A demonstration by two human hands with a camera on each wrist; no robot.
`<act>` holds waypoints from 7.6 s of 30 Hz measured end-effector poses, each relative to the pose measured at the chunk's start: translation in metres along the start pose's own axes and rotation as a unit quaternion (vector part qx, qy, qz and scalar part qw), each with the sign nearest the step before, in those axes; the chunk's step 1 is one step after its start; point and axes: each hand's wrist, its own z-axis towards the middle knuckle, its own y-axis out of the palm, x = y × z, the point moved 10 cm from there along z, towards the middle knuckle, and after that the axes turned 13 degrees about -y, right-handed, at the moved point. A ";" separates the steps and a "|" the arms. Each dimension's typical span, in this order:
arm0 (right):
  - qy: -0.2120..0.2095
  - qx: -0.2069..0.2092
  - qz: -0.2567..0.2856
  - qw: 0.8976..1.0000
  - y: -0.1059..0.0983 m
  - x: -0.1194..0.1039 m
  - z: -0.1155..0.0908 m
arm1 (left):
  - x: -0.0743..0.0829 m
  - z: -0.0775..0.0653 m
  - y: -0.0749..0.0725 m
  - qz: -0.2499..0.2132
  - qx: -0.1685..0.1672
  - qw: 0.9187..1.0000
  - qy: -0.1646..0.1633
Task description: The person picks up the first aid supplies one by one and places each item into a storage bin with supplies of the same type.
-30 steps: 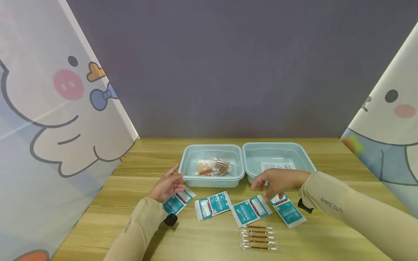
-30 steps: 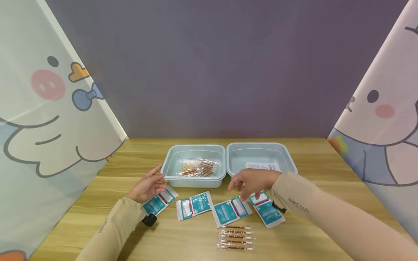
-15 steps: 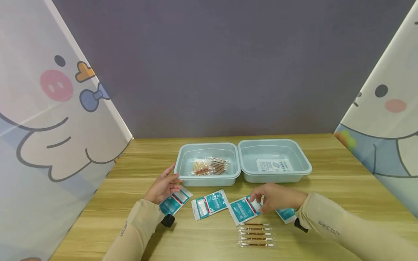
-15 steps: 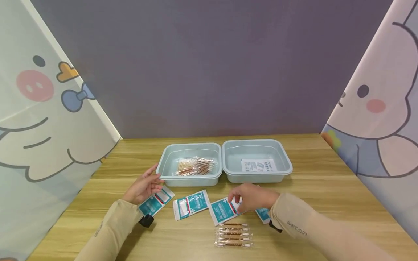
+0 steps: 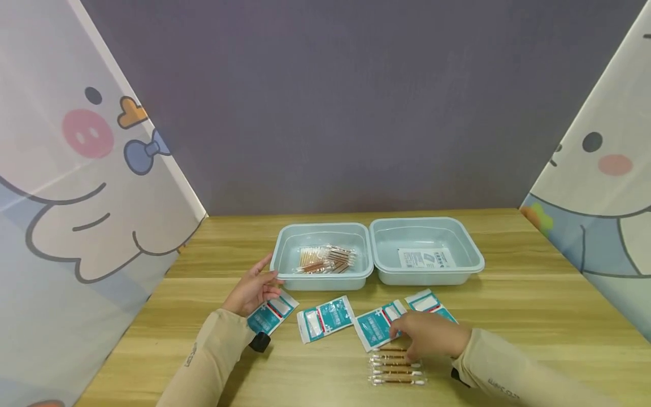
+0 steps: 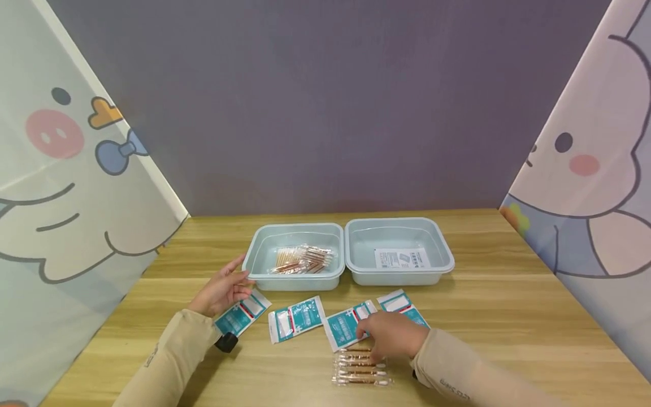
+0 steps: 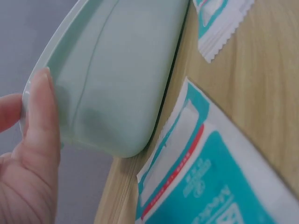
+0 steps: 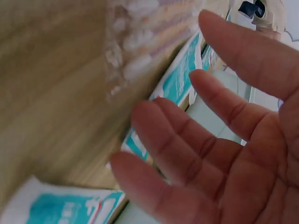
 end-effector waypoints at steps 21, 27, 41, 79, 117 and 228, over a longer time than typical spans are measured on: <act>-0.009 -0.007 -0.003 1.000 0.018 0.000 0.003 | 0.001 0.002 0.001 -0.002 -0.012 1.000 0.012; -0.009 -0.006 0.026 1.000 0.016 0.001 0.002 | 0.000 0.001 -0.001 -0.001 -0.008 1.000 0.012; -0.071 0.002 0.134 0.988 0.010 -0.002 0.002 | 0.000 -0.002 -0.003 -0.008 -0.008 1.000 0.013; -0.019 0.143 0.399 0.906 -0.043 0.037 0.019 | -0.002 -0.002 -0.001 -0.021 -0.010 1.000 -0.015; 0.011 0.084 0.305 0.949 -0.102 0.026 0.094 | 0.004 0.001 0.003 -0.018 -0.015 1.000 -0.010; 0.156 0.369 0.471 0.786 -0.095 0.164 -0.096 | 0.004 -0.018 -0.064 0.475 0.140 0.867 -0.042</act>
